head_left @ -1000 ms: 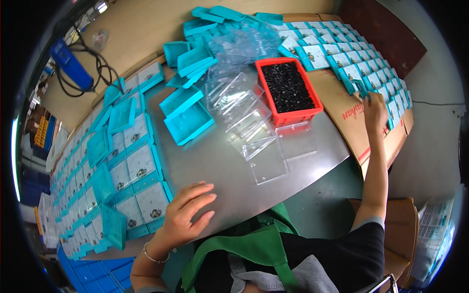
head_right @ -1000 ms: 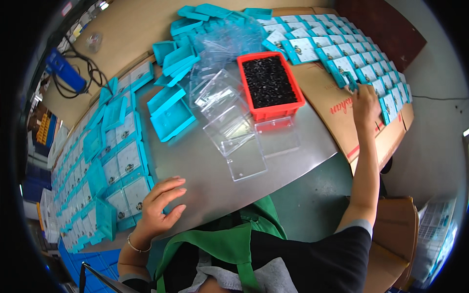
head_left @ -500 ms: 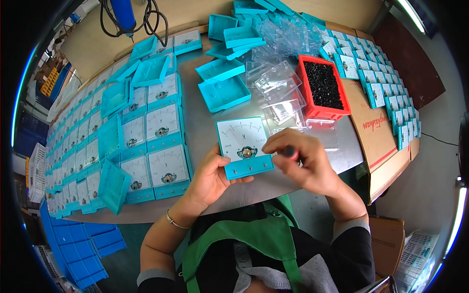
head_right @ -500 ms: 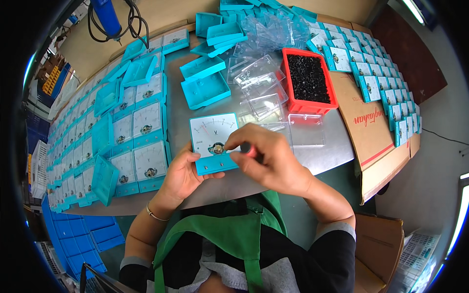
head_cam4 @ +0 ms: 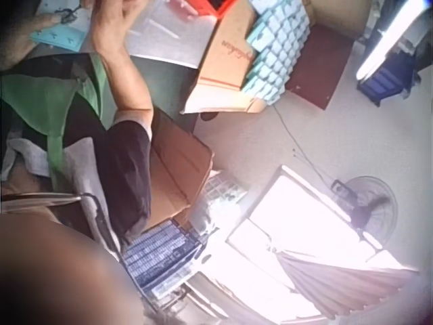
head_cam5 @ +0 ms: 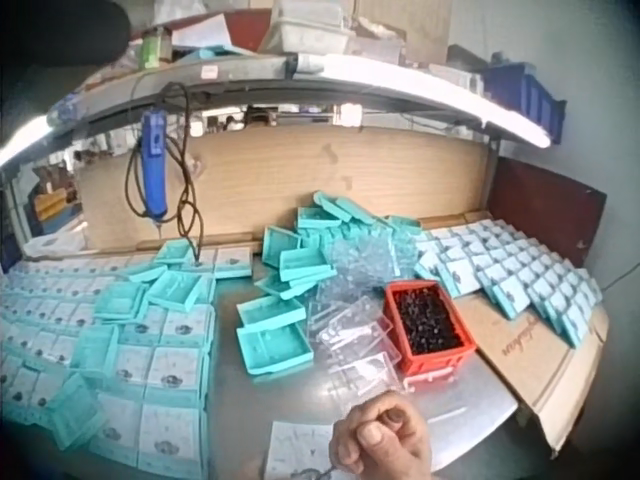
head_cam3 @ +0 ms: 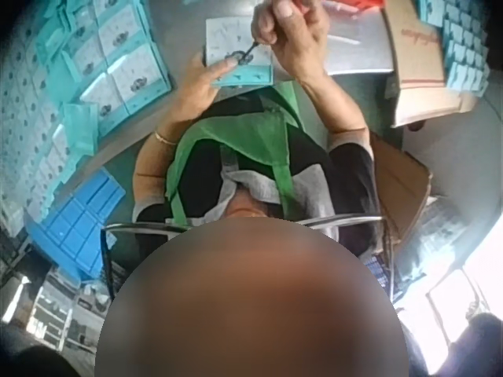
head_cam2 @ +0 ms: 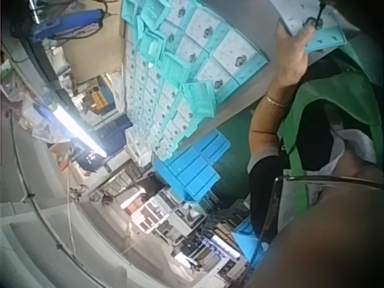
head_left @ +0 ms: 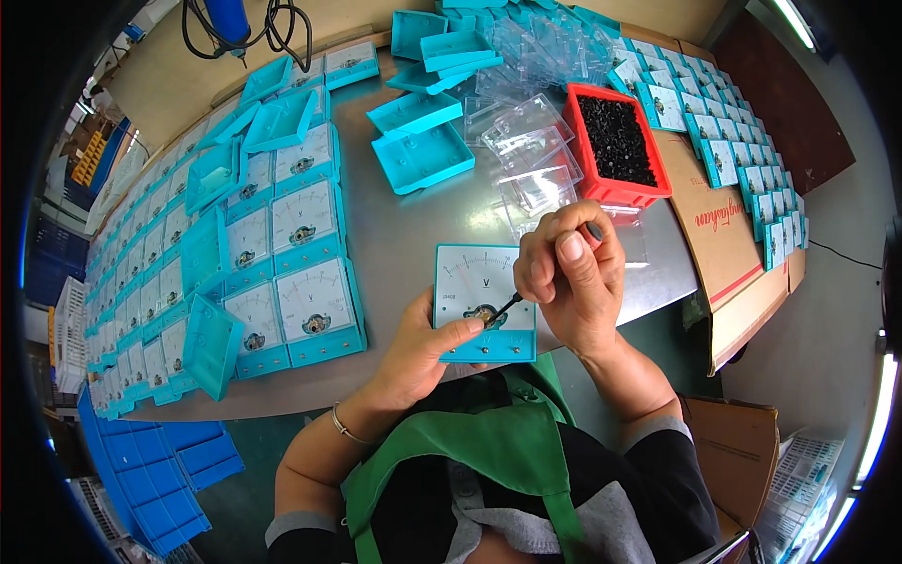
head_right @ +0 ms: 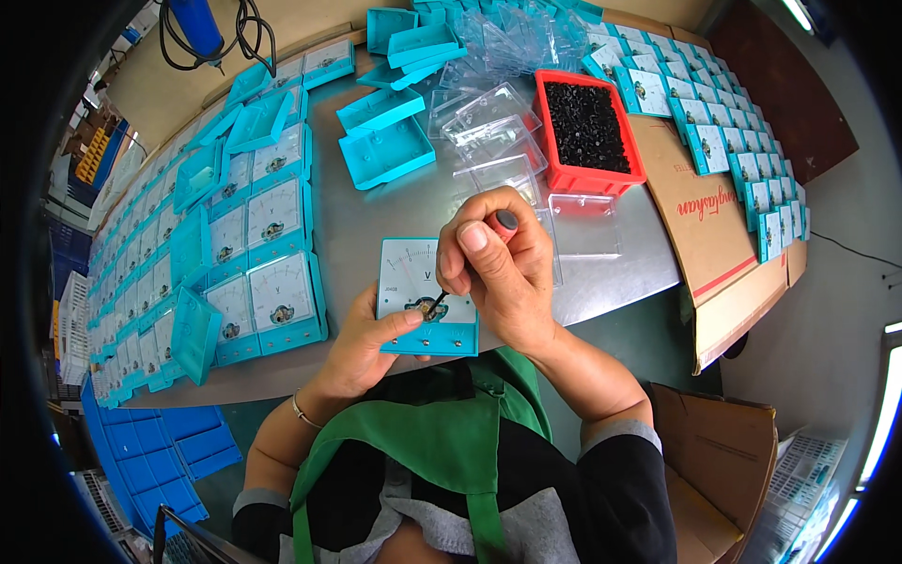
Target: Assembling analog voltmeters by securing the meter face with a screwdriver and placing them into plastic casings.
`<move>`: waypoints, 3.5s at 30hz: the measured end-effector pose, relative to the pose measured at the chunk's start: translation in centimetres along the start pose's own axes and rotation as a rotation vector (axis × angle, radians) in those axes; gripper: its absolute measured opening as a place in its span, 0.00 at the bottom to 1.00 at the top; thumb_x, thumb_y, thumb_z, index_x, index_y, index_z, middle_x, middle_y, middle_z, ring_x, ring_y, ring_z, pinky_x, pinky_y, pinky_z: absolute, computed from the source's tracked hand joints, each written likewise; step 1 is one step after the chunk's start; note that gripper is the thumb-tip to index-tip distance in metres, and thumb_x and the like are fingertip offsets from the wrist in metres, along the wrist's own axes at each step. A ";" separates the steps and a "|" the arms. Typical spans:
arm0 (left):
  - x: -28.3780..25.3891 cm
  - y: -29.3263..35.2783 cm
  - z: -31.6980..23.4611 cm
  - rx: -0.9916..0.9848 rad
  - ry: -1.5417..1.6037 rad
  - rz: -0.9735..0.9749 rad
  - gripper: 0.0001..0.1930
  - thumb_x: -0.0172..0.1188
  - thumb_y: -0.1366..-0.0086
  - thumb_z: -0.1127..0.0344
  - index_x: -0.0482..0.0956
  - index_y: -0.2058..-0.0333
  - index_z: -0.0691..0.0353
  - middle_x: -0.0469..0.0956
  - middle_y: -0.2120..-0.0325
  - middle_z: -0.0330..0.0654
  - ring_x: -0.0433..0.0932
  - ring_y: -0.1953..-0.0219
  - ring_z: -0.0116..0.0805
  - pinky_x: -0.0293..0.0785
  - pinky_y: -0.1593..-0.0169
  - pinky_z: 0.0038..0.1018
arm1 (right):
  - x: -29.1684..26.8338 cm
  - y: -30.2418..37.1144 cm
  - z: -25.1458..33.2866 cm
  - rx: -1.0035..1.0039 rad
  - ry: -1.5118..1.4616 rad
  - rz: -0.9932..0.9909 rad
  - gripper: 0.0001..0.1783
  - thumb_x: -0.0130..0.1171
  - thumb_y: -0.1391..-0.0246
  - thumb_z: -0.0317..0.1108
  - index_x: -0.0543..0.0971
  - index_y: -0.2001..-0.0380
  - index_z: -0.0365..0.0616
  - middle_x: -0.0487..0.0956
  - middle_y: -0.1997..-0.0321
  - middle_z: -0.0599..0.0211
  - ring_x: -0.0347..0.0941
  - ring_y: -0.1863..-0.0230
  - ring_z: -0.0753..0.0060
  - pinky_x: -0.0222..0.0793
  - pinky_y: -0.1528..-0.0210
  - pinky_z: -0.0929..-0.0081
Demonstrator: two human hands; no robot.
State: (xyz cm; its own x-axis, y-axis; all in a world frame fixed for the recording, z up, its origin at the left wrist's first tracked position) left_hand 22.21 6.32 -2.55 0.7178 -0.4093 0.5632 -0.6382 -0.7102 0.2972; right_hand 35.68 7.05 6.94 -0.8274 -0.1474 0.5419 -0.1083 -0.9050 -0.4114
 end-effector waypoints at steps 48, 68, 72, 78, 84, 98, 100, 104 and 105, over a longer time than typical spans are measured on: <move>-3.8 1.4 -3.0 0.352 0.081 -0.223 0.20 0.60 0.43 0.76 0.69 0.51 0.66 0.75 0.57 0.41 0.74 0.54 0.30 0.70 0.49 0.30 | -4.4 5.5 -1.7 0.073 1.638 0.481 0.22 0.61 0.58 0.30 0.75 0.54 0.46 0.71 0.63 0.62 0.75 0.71 0.59 0.73 0.71 0.68; -4.7 0.9 -1.4 0.216 0.171 -0.219 0.20 0.59 0.41 0.72 0.67 0.50 0.67 0.73 0.56 0.44 0.75 0.56 0.34 0.73 0.51 0.33 | -19.1 -10.6 3.6 0.282 2.070 0.229 0.06 0.62 0.56 0.30 0.80 0.71 0.42 0.78 0.74 0.58 0.76 0.69 0.59 0.70 0.67 0.65; -5.1 0.8 -2.0 0.274 0.179 -0.238 0.20 0.59 0.41 0.72 0.67 0.50 0.67 0.74 0.56 0.44 0.75 0.55 0.33 0.72 0.51 0.33 | -14.7 -9.3 6.1 0.028 1.792 0.118 0.04 0.59 0.56 0.23 0.78 0.72 0.40 0.77 0.76 0.64 0.72 0.73 0.73 0.66 0.72 0.76; -5.2 0.7 -2.0 0.263 0.213 -0.215 0.20 0.59 0.41 0.72 0.67 0.50 0.68 0.74 0.56 0.43 0.74 0.53 0.32 0.71 0.50 0.33 | -2.6 -1.4 -1.5 0.166 1.267 0.565 0.09 0.57 0.66 0.18 0.75 0.75 0.39 0.73 0.75 0.57 0.71 0.73 0.54 0.66 0.71 0.65; -5.2 1.2 -2.1 0.292 0.246 -0.231 0.19 0.59 0.41 0.72 0.68 0.51 0.66 0.74 0.56 0.42 0.74 0.54 0.31 0.70 0.49 0.32 | -2.1 1.0 -5.4 0.171 1.421 0.674 0.04 0.57 0.61 0.25 0.72 0.79 0.42 0.75 0.74 0.60 0.74 0.72 0.50 0.69 0.71 0.60; -6.3 1.8 -1.8 0.280 0.269 -0.222 0.19 0.59 0.41 0.73 0.68 0.51 0.65 0.74 0.57 0.42 0.74 0.55 0.31 0.71 0.51 0.31 | -2.6 -1.3 -8.9 0.479 1.338 0.924 0.08 0.64 0.64 0.27 0.77 0.76 0.43 0.73 0.72 0.62 0.72 0.71 0.54 0.67 0.70 0.60; -6.2 1.7 -1.8 0.289 0.267 -0.243 0.19 0.59 0.41 0.73 0.68 0.51 0.65 0.74 0.57 0.42 0.75 0.56 0.31 0.71 0.52 0.32 | -2.4 -2.5 -10.1 0.603 1.365 0.990 0.10 0.67 0.66 0.30 0.77 0.76 0.43 0.75 0.74 0.63 0.73 0.72 0.55 0.66 0.70 0.59; -5.4 1.5 -1.9 0.279 0.259 -0.246 0.18 0.58 0.40 0.72 0.68 0.51 0.65 0.74 0.58 0.42 0.75 0.57 0.32 0.74 0.54 0.32 | -1.5 -2.6 -10.9 0.746 1.542 1.134 0.13 0.69 0.70 0.33 0.78 0.76 0.44 0.79 0.77 0.64 0.76 0.70 0.57 0.68 0.68 0.61; -5.2 1.5 -2.0 0.283 0.254 -0.247 0.18 0.58 0.40 0.72 0.68 0.51 0.65 0.74 0.58 0.42 0.75 0.57 0.32 0.74 0.54 0.32 | -0.9 -2.6 -10.9 0.677 1.587 1.165 0.14 0.68 0.69 0.32 0.78 0.73 0.45 0.79 0.76 0.64 0.77 0.69 0.56 0.68 0.68 0.61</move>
State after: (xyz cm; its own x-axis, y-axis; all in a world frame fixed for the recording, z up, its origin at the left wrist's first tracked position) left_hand 17.03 8.51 -3.52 0.7256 -0.0793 0.6836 -0.3297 -0.9120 0.2442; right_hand 30.75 13.90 -0.44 -0.0358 -0.5697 -0.8211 0.5641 -0.6897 0.4540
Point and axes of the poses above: each hand's wrist, its own y-axis away from the middle knuckle, its own x-axis out of the palm, z = x × y, the point moved 8 cm from there along -y, towards the middle knuckle
